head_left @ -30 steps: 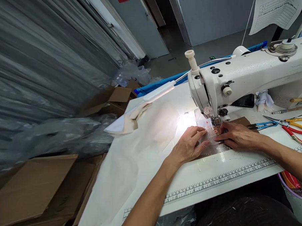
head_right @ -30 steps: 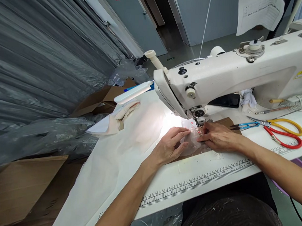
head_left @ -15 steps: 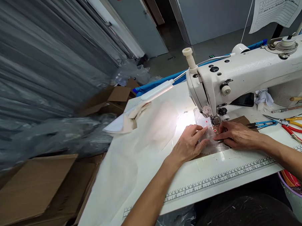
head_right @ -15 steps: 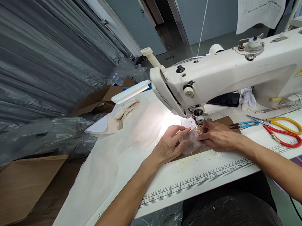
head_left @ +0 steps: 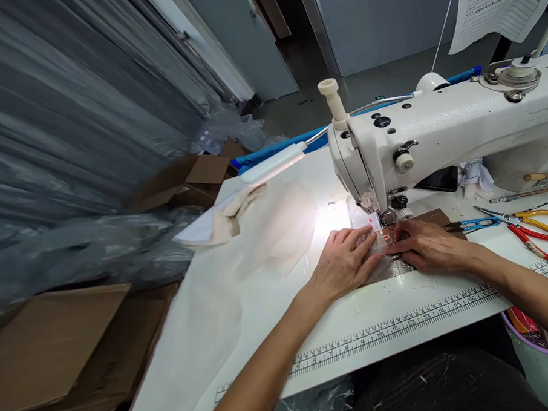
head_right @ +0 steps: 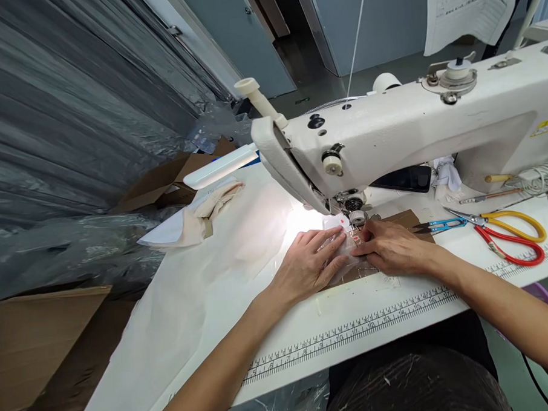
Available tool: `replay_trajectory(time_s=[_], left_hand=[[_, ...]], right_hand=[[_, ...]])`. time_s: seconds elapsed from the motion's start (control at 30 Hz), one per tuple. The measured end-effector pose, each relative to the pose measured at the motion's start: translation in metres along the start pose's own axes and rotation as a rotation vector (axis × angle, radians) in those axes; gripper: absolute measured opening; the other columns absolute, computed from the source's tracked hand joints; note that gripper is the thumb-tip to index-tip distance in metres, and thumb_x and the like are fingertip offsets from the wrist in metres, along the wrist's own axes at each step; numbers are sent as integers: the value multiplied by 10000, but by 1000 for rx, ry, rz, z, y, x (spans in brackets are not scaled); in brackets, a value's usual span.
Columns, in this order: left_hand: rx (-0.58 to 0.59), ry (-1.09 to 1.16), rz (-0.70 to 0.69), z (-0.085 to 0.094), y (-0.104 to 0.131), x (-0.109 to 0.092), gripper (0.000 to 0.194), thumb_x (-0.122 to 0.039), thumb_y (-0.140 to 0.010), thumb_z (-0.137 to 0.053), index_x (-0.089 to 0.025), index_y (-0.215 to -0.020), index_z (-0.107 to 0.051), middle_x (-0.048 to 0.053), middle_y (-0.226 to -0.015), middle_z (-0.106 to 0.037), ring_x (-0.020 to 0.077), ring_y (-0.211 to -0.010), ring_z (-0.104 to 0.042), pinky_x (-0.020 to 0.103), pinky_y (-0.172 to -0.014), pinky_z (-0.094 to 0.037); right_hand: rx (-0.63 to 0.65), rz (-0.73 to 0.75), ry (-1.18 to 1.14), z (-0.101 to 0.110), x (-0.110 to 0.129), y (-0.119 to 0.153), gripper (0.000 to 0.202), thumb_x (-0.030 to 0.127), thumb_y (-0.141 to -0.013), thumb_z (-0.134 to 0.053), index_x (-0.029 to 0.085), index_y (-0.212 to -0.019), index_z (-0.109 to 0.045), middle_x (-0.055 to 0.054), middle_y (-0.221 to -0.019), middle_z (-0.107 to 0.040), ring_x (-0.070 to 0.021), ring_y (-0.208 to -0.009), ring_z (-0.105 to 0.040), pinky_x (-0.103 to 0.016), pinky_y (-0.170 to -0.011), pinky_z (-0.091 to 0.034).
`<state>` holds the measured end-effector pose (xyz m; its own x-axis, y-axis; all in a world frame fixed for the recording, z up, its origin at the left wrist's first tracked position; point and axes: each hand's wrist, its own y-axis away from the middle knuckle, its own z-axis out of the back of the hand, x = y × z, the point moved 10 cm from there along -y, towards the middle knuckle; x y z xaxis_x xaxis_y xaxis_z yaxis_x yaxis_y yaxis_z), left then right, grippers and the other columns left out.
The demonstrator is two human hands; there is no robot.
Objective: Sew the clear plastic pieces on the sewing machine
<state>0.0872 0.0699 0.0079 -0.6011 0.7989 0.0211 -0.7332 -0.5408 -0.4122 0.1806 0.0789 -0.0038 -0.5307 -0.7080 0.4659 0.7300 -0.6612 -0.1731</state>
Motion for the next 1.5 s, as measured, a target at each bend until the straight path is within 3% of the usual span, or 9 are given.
replay_trajectory(time_s=[0.13,0.33,0.57,0.8,1.33,1.4,1.5], left_hand=[[95,5,46,-9,-10,12,360,-386,-1022,-376,-174,-1183,-618,112,-1249,-638,251,-943,-586,401,-756,-476],[219,59,-25,-19,-25,23,379,-390,-999,-401,-160,-1195,-629,121,-1179,-668,259,-965,-599,408,-797,-458],[141,149,92,-19,-18,30,368,-379,-1004,-391,-167,-1240,-577,116,-1178,-666,268,-1061,-587,452,-863,-447],[93,218,95,-19,-15,33,361,-374,-995,-414,-167,-1233,-590,118,-1201,-665,272,-1094,-583,480,-916,-437],[67,40,101,-10,-18,26,357,-372,-986,-403,-181,-1197,-619,140,-1231,-647,307,-1104,-568,532,-935,-395],[28,26,109,-1,-18,28,335,-371,-983,-422,-182,-1167,-629,142,-1218,-644,293,-1079,-575,525,-929,-398],[-1,158,14,8,-17,21,247,-325,-972,-458,-217,-1019,-676,69,-1050,-704,206,-877,-623,443,-859,-446]], right_hand=[[-20,-73,-10,-2,-8,0,354,181,-905,-462,261,-1093,-750,-106,-1030,-599,-220,-924,-570,-361,-812,-500],[-28,-176,14,-6,-21,-1,339,237,-929,-446,246,-1091,-743,-106,-1044,-598,-191,-828,-578,-341,-763,-507],[-74,-159,-21,-1,-19,0,348,198,-908,-464,253,-1120,-734,-91,-1043,-581,-174,-822,-581,-334,-780,-517],[-60,-171,17,-6,-24,0,376,188,-908,-463,274,-1171,-717,-87,-1008,-583,-183,-813,-603,-353,-789,-534],[-79,-168,46,-4,-23,2,349,212,-928,-460,249,-1153,-724,-96,-1011,-597,-183,-801,-606,-345,-768,-537],[-83,-169,42,-4,-23,2,346,213,-925,-466,245,-1148,-728,-95,-1008,-597,-181,-809,-603,-346,-781,-536],[-93,-176,31,-3,-24,1,340,217,-918,-475,254,-1134,-735,-90,-1005,-589,-177,-805,-601,-343,-780,-535]])
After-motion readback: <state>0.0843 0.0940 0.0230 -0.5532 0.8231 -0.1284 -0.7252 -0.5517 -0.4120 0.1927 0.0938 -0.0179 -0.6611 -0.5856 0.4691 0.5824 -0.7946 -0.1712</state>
